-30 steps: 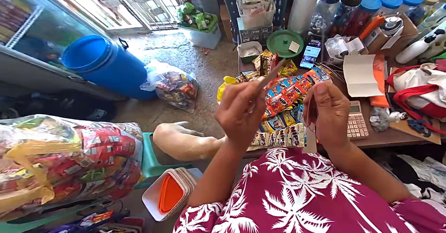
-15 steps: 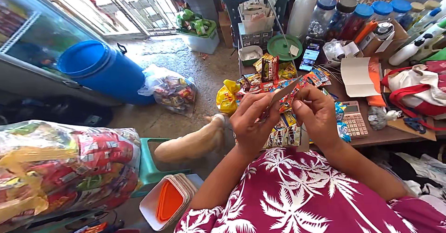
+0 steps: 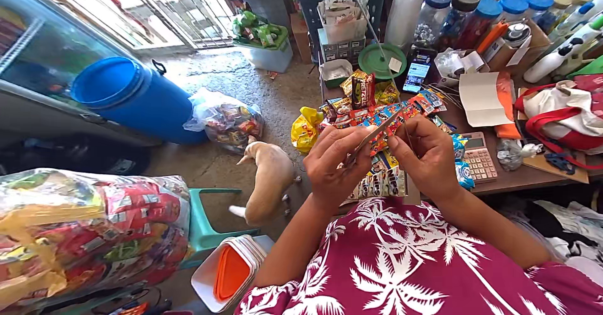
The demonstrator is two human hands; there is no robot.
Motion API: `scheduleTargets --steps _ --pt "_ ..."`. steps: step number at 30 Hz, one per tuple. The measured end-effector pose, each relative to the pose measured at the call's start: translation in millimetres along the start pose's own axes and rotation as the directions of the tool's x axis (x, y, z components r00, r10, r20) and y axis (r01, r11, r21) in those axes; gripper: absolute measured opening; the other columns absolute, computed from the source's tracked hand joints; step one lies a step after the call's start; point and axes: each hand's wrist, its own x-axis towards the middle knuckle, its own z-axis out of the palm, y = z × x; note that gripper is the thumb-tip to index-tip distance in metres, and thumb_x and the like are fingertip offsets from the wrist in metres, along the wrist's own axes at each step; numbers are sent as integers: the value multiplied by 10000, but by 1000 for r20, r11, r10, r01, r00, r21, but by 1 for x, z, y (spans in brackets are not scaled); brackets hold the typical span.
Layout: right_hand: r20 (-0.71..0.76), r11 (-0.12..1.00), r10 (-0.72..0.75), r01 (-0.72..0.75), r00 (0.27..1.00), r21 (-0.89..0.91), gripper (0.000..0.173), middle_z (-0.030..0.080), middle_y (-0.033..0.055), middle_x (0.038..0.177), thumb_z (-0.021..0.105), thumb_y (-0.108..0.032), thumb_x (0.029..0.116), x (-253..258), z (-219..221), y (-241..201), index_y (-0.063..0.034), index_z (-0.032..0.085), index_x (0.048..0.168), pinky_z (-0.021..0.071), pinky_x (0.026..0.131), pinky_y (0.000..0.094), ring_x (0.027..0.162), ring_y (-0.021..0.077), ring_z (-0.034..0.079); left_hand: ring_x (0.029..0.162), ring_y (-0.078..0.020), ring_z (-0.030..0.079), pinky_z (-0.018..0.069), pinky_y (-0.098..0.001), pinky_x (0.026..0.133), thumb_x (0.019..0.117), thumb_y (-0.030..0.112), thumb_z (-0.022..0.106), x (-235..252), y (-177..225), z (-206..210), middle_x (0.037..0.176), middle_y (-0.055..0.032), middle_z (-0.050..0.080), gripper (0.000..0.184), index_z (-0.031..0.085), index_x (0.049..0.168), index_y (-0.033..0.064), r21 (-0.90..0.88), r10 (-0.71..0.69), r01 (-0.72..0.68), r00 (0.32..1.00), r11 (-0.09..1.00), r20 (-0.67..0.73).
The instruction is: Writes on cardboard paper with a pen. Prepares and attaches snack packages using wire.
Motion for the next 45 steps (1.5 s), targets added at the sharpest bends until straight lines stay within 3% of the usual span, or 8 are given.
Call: scheduleTargets --steps 17,20,25,28,32,36,41,45 --pt "54 999 36 -37 998 13 61 588 -59 745 597 -117 959 4 -14 7 -63 610 933 417 480 113 555 -45 489 841 -171 632 497 -247 742 925 46 685 1 -9 -10 985 -123 728 126 730 1030 -5 128 153 -184 963 975 220" --pt "-40 997 5 -2 999 79 227 576 -78 848 460 -188 1084 5 -15 14 -107 612 938 463 552 130 645 -39 519 824 -181 625 491 -259 722 933 70 698 -3 -6 -4 986 -117 732 137 739 1048 8 147 163 -203 955 968 248" --pt "-287 978 -207 194 935 -76 276 575 -96 947 444 -242 1109 12 -18 28 -166 653 946 455 823 170 951 -7 547 802 -200 665 516 -294 691 943 75 697 -16 -3 9 994 -139 747 136 747 1050 7 117 191 -244 919 963 346" --pt "-319 966 -205 244 925 88 250 603 -129 915 424 -310 1113 14 -17 31 -244 630 989 514 777 178 882 -3 598 822 -207 676 539 -292 712 942 80 706 -25 -2 17 995 -153 739 158 748 1070 -1 83 183 -230 908 970 377" --pt "-283 915 -126 221 951 337 235 594 -89 723 383 -311 1122 14 -13 27 -208 559 1005 517 549 162 586 16 584 847 -195 680 541 -294 715 952 321 714 -28 -4 22 1025 -154 745 351 766 1088 2 -55 116 -102 873 993 474" --pt "-240 863 -51 164 969 478 232 577 -107 648 413 -304 1115 24 -17 18 -212 577 981 463 522 150 536 -5 532 962 -176 673 558 -284 860 957 143 690 -25 -10 19 1052 -156 721 195 748 1023 -31 -96 -103 151 916 984 387" --pt "-124 748 0 82 992 658 255 542 -81 605 386 -274 1123 41 -15 7 -175 558 963 429 462 156 475 12 492 1287 -233 577 456 -398 1103 983 298 654 -4 -28 22 1342 -190 634 547 559 1372 -74 -128 -317 415 829 901 462" --pt "-56 719 18 26 998 695 293 527 -79 597 336 -246 1132 52 -7 -3 -163 554 955 443 471 164 473 17 489 960 -32 663 555 -236 900 908 116 739 17 -29 25 1017 -34 699 296 637 1128 -53 -350 -321 578 756 737 571"
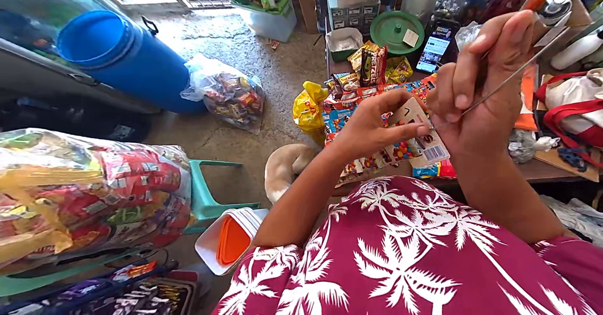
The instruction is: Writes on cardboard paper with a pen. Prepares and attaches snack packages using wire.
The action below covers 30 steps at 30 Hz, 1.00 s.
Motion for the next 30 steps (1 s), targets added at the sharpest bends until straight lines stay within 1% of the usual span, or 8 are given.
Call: scheduleTargets --steps 5,9,12,15,18,21,27,30 --pt "33 998 -18 20 999 -68 298 623 -72 684 358 -295 1130 6 5 -6 -176 593 991 495 498 149 538 11 580 691 -29 670 586 -207 648 869 -32 721 6 8 0 853 -3 717 179 649 1032 -21 -274 -54 59 998 960 23" --pt "46 981 -43 51 998 -186 286 701 -59 772 399 -303 1119 3 -6 -3 -194 646 1026 598 671 226 691 62 693 634 -12 644 548 -171 574 878 -22 714 1 12 8 834 -6 724 135 672 1005 -4 -324 -104 108 994 940 32" --pt "40 966 -23 33 999 -255 284 664 -60 748 395 -335 1117 -2 -7 -2 -184 623 1038 579 652 212 665 52 662 563 6 592 500 -147 517 872 -13 722 1 18 9 751 9 698 125 700 993 10 -332 -253 263 965 906 75" --pt "23 958 -27 33 999 -285 264 669 -83 784 439 -393 1093 -2 -5 -6 -232 646 1061 576 658 185 686 24 660 656 11 646 544 -154 604 836 3 730 1 13 5 824 43 734 165 715 990 58 -369 -294 307 951 877 91" --pt "-11 961 -22 18 1000 -276 251 693 -99 771 494 -440 1061 -2 -5 -8 -276 681 1021 593 669 199 686 20 678 732 -11 688 577 -194 673 870 39 745 -3 19 4 868 49 745 134 713 1000 48 -329 -204 207 978 921 44" --pt "30 958 -64 70 998 -277 290 718 -79 777 479 -442 1062 4 -3 -11 -240 681 1013 598 688 202 704 30 699 732 -14 689 580 -203 677 873 69 758 -1 25 3 875 47 746 146 719 1011 41 -326 -98 98 995 940 14" --pt "174 922 -1 69 985 -382 408 748 -72 875 394 -474 1079 -16 11 2 -217 702 1154 592 762 188 812 14 713 694 4 676 565 -193 642 831 11 747 -10 36 0 833 77 745 182 728 992 95 -354 -158 123 985 927 -70" --pt "277 940 69 30 958 -339 424 765 -45 1026 388 -451 1089 -24 13 7 -205 699 1239 582 800 186 902 16 710 785 -28 714 607 -233 738 851 -37 706 -16 45 -5 928 51 765 323 708 1167 28 -370 -188 133 975 919 -116"
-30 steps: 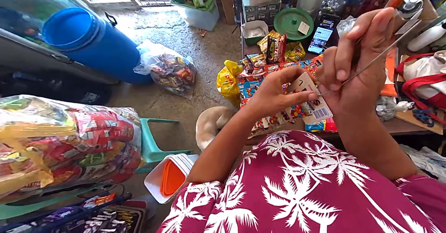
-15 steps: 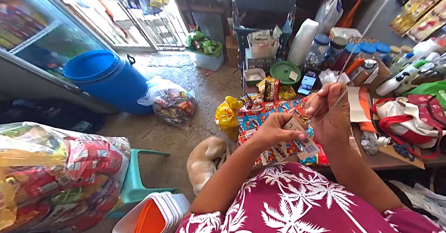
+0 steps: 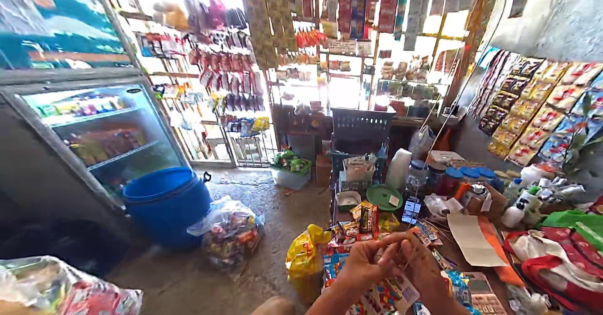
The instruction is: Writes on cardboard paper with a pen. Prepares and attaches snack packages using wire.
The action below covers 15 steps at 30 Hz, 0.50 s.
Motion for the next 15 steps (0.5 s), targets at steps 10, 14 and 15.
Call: scheduleTargets --steps 10,14,15 --pt "-26 963 -188 179 982 -202 323 745 -162 974 412 -460 1081 25 6 -13 -318 702 1098 587 878 219 930 -21 700 969 -12 683 580 -227 857 875 42 726 -3 18 -2 1121 41 728 326 686 1197 14 132 257 -250 966 959 -38" --pt "141 936 -353 350 925 48 136 782 -30 921 573 -248 1046 67 -15 -53 -213 695 1094 580 1032 419 954 176 768 1204 -96 602 541 -298 972 939 315 710 -4 17 -35 1428 -67 561 595 510 1398 -7 367 369 -330 929 870 -40" --pt "189 934 -357 355 915 45 137 780 -27 915 659 -133 974 78 -28 -67 -180 673 1102 596 1014 422 943 182 771 1239 -116 594 533 -318 994 956 371 685 -8 17 -44 1433 -80 570 608 512 1390 -18 383 365 -316 929 868 -61"
